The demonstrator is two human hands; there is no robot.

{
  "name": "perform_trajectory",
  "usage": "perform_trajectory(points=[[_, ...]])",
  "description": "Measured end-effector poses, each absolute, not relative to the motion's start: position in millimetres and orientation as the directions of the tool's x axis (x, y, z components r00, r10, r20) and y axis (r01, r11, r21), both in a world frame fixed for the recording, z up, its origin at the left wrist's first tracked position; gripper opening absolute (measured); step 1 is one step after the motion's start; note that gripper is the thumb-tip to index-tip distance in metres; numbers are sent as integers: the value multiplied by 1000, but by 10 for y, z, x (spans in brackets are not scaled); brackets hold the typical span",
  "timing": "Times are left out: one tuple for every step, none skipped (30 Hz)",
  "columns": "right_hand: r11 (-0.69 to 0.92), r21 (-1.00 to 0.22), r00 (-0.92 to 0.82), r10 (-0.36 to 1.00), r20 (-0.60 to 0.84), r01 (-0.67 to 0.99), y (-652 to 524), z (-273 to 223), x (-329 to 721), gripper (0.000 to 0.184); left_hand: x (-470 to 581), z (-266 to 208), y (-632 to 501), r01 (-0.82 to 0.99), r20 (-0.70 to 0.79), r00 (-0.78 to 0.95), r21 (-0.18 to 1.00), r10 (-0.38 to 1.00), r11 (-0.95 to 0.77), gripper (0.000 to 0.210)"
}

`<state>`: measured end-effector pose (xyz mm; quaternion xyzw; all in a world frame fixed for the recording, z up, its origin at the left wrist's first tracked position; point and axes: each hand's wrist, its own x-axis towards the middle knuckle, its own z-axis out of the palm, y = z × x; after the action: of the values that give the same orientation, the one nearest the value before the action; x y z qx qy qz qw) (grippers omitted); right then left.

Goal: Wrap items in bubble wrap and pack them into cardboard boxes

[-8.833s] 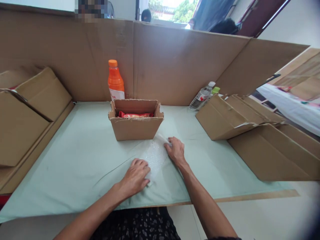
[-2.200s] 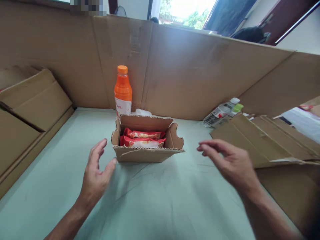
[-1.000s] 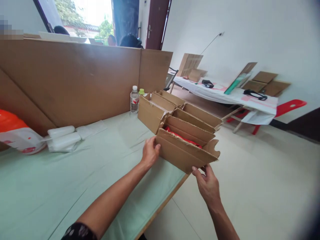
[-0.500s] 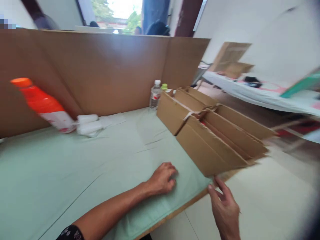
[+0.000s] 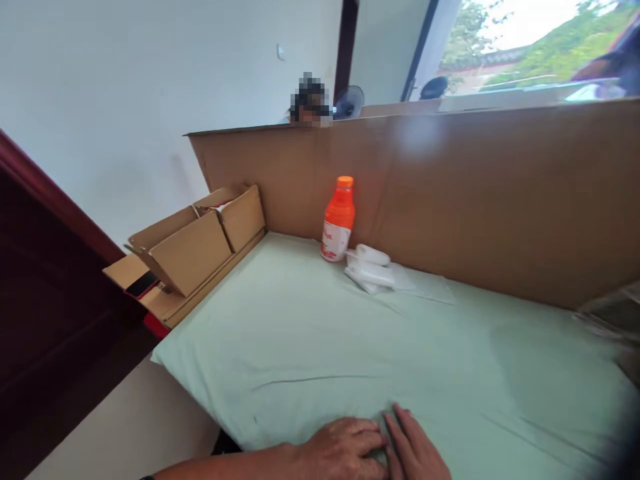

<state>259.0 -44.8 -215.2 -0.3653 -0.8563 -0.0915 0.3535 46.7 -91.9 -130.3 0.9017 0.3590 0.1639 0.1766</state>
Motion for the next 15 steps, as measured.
perform_trajectory(points=[[754, -101, -514, 533, 672, 649, -367, -2134, 2345, 39, 339, -1328, -906, 621, 177, 649, 439, 740, -650, 20], [783, -104, -539, 512, 669, 614, -300, -2100, 2105, 42, 195, -1340, -895, 646, 198, 602, 447, 773, -618, 18], [806, -110, -563, 496, 661, 582, -241, -2048, 1871, 44, 28, -1336, -888, 670, 233, 540, 463, 809, -581, 16], [826, -115, -588, 483, 649, 552, -183, -1976, 1643, 44, -162, -1313, -884, 694, 276, 457, 484, 846, -533, 16], [845, -123, -617, 471, 630, 520, -123, -1882, 1418, 42, -379, -1272, -884, 720, 324, 346, 509, 880, -471, 18], [862, -137, -652, 465, 599, 488, -55, -1761, 1191, 40, -618, -1214, -885, 748, 377, 204, 535, 903, -393, 21], [877, -158, -693, 459, 555, 454, 20, -1608, 954, 38, -876, -1138, -888, 773, 431, 39, 559, 901, -301, 25], [889, -183, -738, 452, 501, 420, 101, -1422, 703, 37, -1145, -1049, -893, 790, 485, -133, 579, 864, -203, 29], [898, -207, -781, 439, 444, 388, 187, -1205, 431, 37, -1419, -949, -898, 797, 539, -292, 594, 790, -111, 31], [906, -231, -824, 420, 380, 355, 274, -962, 138, 40, -1687, -842, -903, 796, 589, -419, 604, 691, -33, 33], [914, -248, -855, 393, 338, 322, 358, -700, -177, 39, -1941, -735, -908, 788, 633, -517, 615, 576, 32, 35], [920, -256, -875, 369, 314, 296, 436, -432, -508, 40, -2174, -634, -911, 774, 663, -588, 628, 463, 82, 39], [928, -252, -890, 343, 299, 273, 507, -168, -848, 43, -2382, -544, -910, 759, 684, -634, 641, 361, 116, 43], [927, -249, -890, 348, 294, 280, 570, 80, -1188, 50, -2561, -472, -905, 743, 696, -664, 656, 273, 136, 48], [928, -236, -892, 349, 286, 288, 624, 303, -1516, 58, -2712, -419, -894, 727, 698, -685, 671, 209, 146, 54]])
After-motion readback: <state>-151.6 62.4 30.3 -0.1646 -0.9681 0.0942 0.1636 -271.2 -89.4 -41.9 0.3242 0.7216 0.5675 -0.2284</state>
